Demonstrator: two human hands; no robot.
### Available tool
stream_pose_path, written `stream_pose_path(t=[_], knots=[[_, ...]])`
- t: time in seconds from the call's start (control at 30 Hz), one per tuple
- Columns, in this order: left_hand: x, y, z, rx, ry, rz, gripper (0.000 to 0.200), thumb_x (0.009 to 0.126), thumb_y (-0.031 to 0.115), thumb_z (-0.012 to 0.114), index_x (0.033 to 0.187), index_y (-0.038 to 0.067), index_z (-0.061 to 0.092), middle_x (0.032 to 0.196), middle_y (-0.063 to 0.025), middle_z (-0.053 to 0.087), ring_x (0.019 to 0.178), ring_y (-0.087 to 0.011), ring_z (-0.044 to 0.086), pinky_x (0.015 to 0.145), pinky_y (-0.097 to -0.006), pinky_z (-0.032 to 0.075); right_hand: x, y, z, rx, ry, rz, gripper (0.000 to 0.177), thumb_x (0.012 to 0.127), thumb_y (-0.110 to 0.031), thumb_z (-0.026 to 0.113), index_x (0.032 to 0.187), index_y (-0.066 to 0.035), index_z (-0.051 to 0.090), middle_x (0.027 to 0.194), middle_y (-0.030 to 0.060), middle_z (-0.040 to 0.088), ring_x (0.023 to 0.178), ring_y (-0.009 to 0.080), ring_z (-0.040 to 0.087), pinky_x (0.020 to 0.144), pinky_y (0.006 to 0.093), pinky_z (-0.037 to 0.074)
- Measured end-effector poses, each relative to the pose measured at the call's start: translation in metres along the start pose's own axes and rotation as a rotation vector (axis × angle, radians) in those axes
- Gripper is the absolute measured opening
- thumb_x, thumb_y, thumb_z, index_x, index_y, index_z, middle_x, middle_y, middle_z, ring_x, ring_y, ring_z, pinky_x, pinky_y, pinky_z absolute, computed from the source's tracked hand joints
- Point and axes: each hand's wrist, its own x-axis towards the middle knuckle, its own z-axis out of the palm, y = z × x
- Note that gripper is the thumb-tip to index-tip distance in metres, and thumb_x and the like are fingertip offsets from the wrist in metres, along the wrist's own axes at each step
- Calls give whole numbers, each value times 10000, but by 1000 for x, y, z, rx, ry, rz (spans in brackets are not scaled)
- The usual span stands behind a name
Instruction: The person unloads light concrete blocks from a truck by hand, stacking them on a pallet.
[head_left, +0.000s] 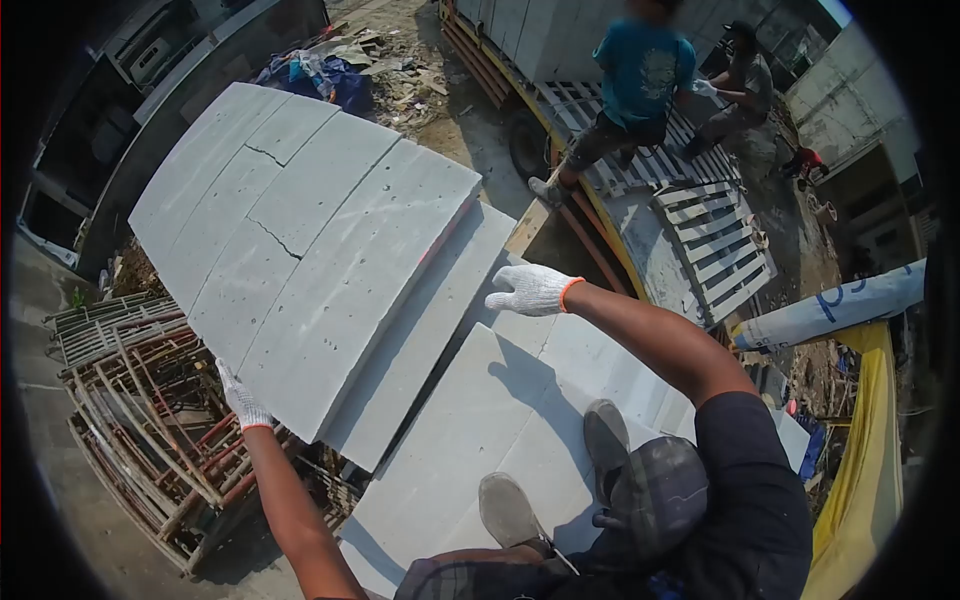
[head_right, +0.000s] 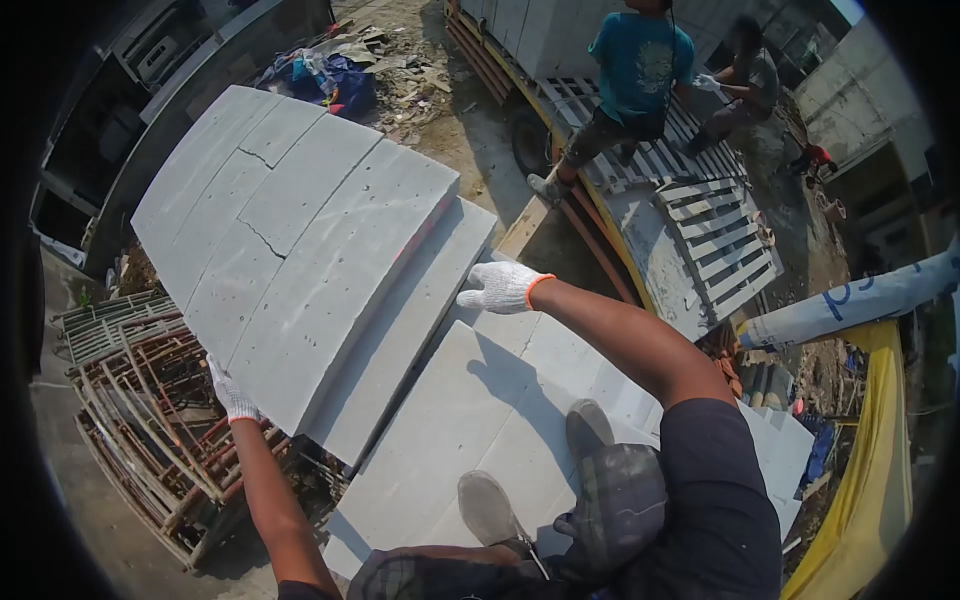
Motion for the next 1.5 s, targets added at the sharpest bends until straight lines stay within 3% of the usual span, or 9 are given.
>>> stream_pose_path(t=[0.2,0.37,0.5,0.57,0.77,0.9,1.1,1.27,1.5], knots=[[-82,-11,85,678,213,724,530,1026,152,549,1483,-49,370,1511,-214,420,1372,-278,460,1151,-396,369,-36,132,-25,452,289,431,544,948,-513,599,1082,13,636,954,163,670,809,273,641,704,382,495],[-109,-74,184,660,-370,345,602,971,149,630,1487,-34,379,1463,-196,482,1363,-296,476,1132,-397,385,-48,202,-13,1309,502,594,422,955,-429,677,1068,-32,590,802,59,547,570,135,506,460,294,380],[-119,-96,264,722,-608,162,708,960,216,655,1525,-29,306,1471,-220,459,1355,-292,481,1112,-395,406,-39,209,-22,1347,578,605,681,879,-601,692,1237,-35,567,1043,148,622,792,229,636,650,366,537],[-106,-105,297,680,-589,95,707,975,255,638,1537,-7,299,1496,-198,437,1352,-286,483,1103,-390,407,-28,220,-36,1499,553,396,1156,805,-738,664,1589,-54,160,1521,307,363,1343,443,464,1028,520,461],[-114,-182,436,539,-631,-312,1105,961,419,663,1570,164,-223,1603,-124,260,1418,-290,349,1041,-425,422,25,248,-127,1899,717,-17,1313,696,-843,657,1609,-124,46,1581,263,258,1415,459,344,1119,560,349],[-245,-225,513,145,-190,-216,981,882,270,780,1550,-58,140,1380,-201,498,1160,-236,584,964,-354,482,-3,254,-116,1900,714,-375,1205,737,-786,661,1581,-106,134,1535,233,331,1372,419,401,1098,540,384],[-265,-174,393,403,-564,-464,604,904,215,739,1402,-32,500,1192,-92,645,1054,-120,624,921,-278,511,-98,195,-61,1920,525,-357,1047,799,-702,667,1539,-79,267,1467,187,440,1309,359,487,1065,510,438],[-260,-78,330,674,-682,-480,724,900,344,760,1440,-48,481,1198,-99,683,1048,-114,613,935,-283,499,-10,253,-50,1951,207,-420,919,850,-631,671,1504,-56,377,1409,150,531,1256,309,558,1038,486,482],[-283,35,199,904,-587,-481,857,753,394,859,1427,-14,521,1361,-144,598,1272,-205,550,1091,-338,405,-83,112,12,1950,399,-34,662,886,-271,673,1472,-90,423,1368,144,577,1199,335,611,1028,495,515]])
